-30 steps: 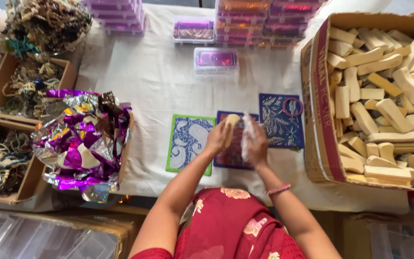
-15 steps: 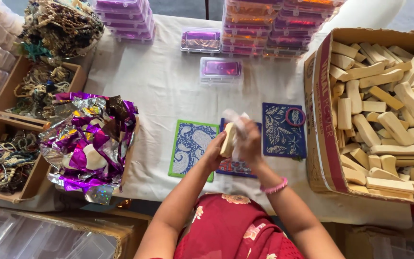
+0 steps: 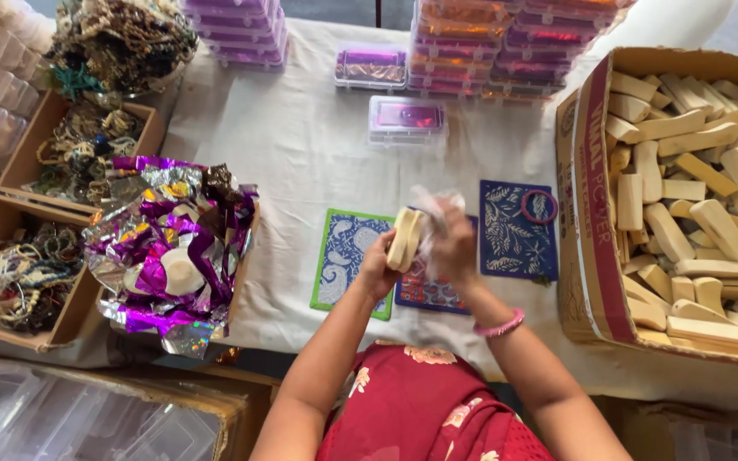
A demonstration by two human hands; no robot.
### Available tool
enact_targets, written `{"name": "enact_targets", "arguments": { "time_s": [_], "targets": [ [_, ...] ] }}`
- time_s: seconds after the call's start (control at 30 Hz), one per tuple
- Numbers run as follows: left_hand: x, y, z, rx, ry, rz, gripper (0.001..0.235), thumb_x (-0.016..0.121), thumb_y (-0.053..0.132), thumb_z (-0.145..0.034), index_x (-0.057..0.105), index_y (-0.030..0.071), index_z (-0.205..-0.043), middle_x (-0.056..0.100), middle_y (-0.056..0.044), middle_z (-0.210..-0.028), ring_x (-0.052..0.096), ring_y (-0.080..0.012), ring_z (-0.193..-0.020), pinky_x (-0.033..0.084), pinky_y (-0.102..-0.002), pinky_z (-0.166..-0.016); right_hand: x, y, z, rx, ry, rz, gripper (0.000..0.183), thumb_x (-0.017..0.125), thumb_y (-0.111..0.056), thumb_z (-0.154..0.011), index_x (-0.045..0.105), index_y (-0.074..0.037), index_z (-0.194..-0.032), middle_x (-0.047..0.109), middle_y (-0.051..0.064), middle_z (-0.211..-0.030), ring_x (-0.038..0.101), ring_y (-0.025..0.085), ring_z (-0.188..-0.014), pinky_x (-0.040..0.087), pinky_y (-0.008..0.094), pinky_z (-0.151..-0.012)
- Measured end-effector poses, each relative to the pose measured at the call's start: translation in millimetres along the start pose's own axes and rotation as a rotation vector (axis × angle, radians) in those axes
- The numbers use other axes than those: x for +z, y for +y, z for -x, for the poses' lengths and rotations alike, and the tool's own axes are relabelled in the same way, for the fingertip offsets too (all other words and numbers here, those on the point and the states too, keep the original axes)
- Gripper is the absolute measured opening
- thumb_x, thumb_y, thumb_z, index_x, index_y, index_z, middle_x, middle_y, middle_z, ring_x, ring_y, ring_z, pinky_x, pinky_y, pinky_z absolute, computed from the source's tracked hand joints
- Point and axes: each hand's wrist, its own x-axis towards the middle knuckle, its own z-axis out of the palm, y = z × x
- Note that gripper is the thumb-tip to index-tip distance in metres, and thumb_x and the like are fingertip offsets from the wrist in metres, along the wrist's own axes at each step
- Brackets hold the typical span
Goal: The person wipes small wooden blocks with a white cloth on a table covered with a white cloth. They then wrap a wooden block in a purple foil sheet and place it into a clear plastic container. The person continues to wipe additional wooden blocks with the cloth.
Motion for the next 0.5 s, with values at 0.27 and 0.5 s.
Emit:
{"name": "enact_targets", "arguments": {
  "time_s": [0.27, 0.5],
  "targets": [
    [18.0, -3.4, 16.7, 0.004, 0.030, -0.358, 0.049, 0.046, 0.032, -0.104, 0.049, 0.008, -0.146, 0.066, -0.013, -0.125, 0.067, -0.0224, -0.104, 0.058, -0.037, -0.081, 13.6, -3.3, -8.4, 0.175, -0.224, 0.057, 0.038, 0.054, -0.041, -0.104, 0.075, -0.010, -0.112, 0.076, 0.014, -0.110, 0.070, 0.030, -0.105, 0.055, 0.044, -0.093],
    [31.5, -12.9, -3.8, 0.277, 0.076, -0.105, 0.057, 0.046, 0.021, -0.099, 0.036, 0.023, -0.155, 0.057, -0.008, -0.139, 0.063, -0.0191, -0.117, 0.057, -0.035, -0.093, 66.2, 30.3, 42.1, 0.766, -0.083, -0.927, 0.045, 0.064, -0.033, -0.104, 0.059, 0.003, -0.131, 0.068, 0.013, -0.112, 0.066, 0.021, -0.098, 0.054, 0.036, -0.084]
  ]
}}
